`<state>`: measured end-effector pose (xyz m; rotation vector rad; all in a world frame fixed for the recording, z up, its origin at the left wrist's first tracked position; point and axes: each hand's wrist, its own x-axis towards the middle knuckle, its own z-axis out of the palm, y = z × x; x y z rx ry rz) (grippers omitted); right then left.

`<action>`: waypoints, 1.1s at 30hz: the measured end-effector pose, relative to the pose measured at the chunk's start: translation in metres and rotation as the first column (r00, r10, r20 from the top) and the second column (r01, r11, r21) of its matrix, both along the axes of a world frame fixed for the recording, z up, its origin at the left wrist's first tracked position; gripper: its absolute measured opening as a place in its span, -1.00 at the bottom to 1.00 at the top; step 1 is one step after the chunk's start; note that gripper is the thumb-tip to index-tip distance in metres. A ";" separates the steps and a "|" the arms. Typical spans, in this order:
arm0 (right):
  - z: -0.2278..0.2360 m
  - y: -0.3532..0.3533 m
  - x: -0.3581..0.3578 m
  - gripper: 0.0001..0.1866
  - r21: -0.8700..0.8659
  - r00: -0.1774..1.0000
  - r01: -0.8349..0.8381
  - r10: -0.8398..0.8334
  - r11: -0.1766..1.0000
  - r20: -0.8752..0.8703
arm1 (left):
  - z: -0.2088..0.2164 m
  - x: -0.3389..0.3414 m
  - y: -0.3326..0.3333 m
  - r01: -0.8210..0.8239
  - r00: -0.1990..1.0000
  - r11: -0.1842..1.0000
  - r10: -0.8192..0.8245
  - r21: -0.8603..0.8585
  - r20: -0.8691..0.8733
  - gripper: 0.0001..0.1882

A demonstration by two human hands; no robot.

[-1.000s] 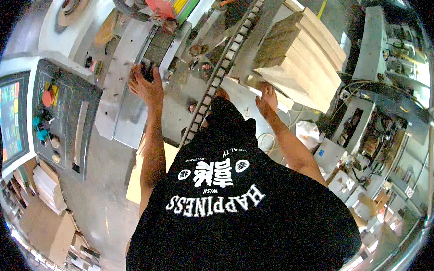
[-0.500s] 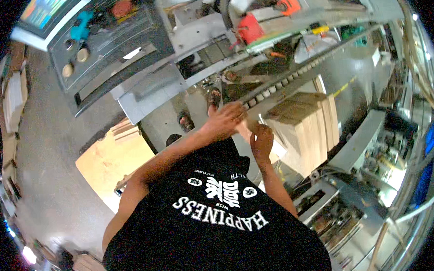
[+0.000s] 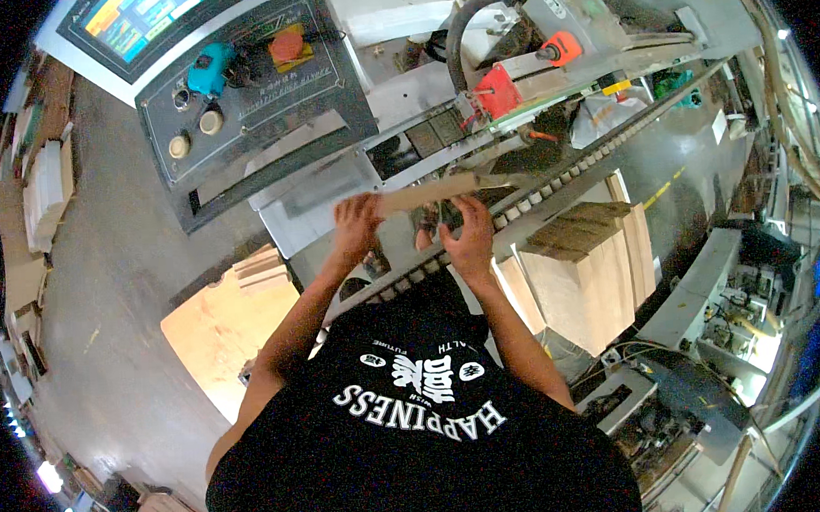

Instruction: The person picks up wooden planks from a stack and feeds them one by one into a woodworking machine. The planks are guided through the machine's rollers and exit on the other side. The person repeats this process for multiple planks.

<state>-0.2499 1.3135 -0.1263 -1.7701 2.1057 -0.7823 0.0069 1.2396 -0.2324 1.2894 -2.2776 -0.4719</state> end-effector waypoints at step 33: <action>-0.085 -0.149 0.073 -0.40 0.157 0.010 0.115 -0.159 0.981 0.987 | -0.011 0.067 -0.075 -0.176 0.957 0.984 0.168 0.014 0.238 -0.71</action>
